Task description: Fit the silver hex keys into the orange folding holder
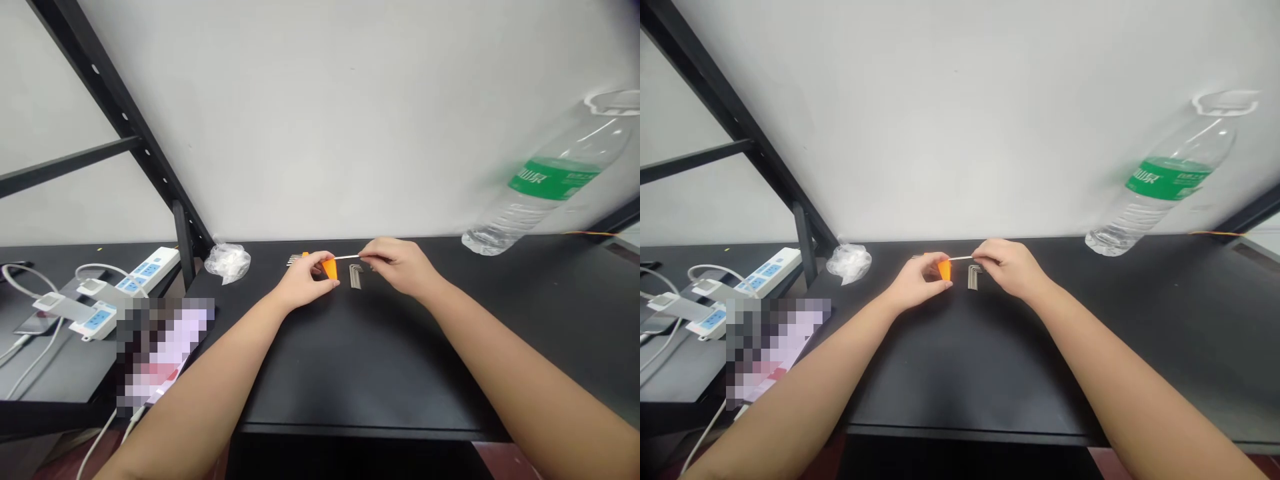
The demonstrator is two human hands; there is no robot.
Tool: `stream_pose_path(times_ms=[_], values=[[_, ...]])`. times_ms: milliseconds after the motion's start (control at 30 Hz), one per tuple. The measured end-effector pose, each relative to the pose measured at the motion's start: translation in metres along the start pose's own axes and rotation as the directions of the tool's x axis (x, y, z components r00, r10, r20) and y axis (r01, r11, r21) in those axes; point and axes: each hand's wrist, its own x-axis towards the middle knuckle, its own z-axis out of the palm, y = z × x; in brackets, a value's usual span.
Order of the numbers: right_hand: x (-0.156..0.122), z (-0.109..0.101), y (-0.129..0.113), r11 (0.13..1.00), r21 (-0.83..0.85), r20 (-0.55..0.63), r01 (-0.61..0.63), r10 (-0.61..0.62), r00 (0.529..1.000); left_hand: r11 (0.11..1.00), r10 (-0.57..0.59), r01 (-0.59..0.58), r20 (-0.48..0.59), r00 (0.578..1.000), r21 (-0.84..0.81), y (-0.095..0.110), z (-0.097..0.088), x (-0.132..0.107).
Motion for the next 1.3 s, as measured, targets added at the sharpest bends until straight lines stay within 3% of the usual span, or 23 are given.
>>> stream_pose_path(times_ms=[200, 333, 500, 833, 1000, 1100, 1300], values=[[-0.001, -0.003, 0.002, 0.997, -0.074, 0.069, 0.032, -0.027, 0.997, 0.999, -0.042, 0.042, 0.013, 0.999, 0.008, 0.006, 0.000, -0.002], [-0.001, 0.009, -0.004, 0.987, -0.131, 0.096, 0.093, -0.081, 0.992, 0.996, -0.005, -0.003, 0.084, 0.996, 0.090, 0.012, 0.001, -0.005], [0.002, 0.025, -0.012, 0.992, -0.010, 0.123, 0.129, -0.127, 0.984, 0.984, 0.036, -0.056, 0.118, 0.992, 0.169, 0.015, 0.002, -0.007], [0.004, 0.034, -0.019, 0.996, 0.083, 0.078, 0.038, -0.045, 0.996, 0.966, 0.036, -0.061, 0.101, 0.994, 0.253, 0.014, 0.005, -0.006], [0.005, 0.032, 0.012, 0.998, -0.059, 0.069, -0.034, 0.038, 0.997, 0.959, 0.027, -0.042, 0.056, 0.998, 0.282, 0.010, 0.005, -0.005], [0.005, 0.032, 0.037, 0.990, -0.102, 0.154, -0.095, 0.110, 0.982, 0.963, 0.011, -0.018, 0.027, 1.000, 0.268, 0.009, 0.005, -0.005], [0.007, 0.039, 0.056, 0.982, -0.111, 0.189, -0.155, 0.174, 0.966, 0.955, 0.103, -0.116, 0.062, 0.993, 0.271, 0.010, 0.005, -0.006]])
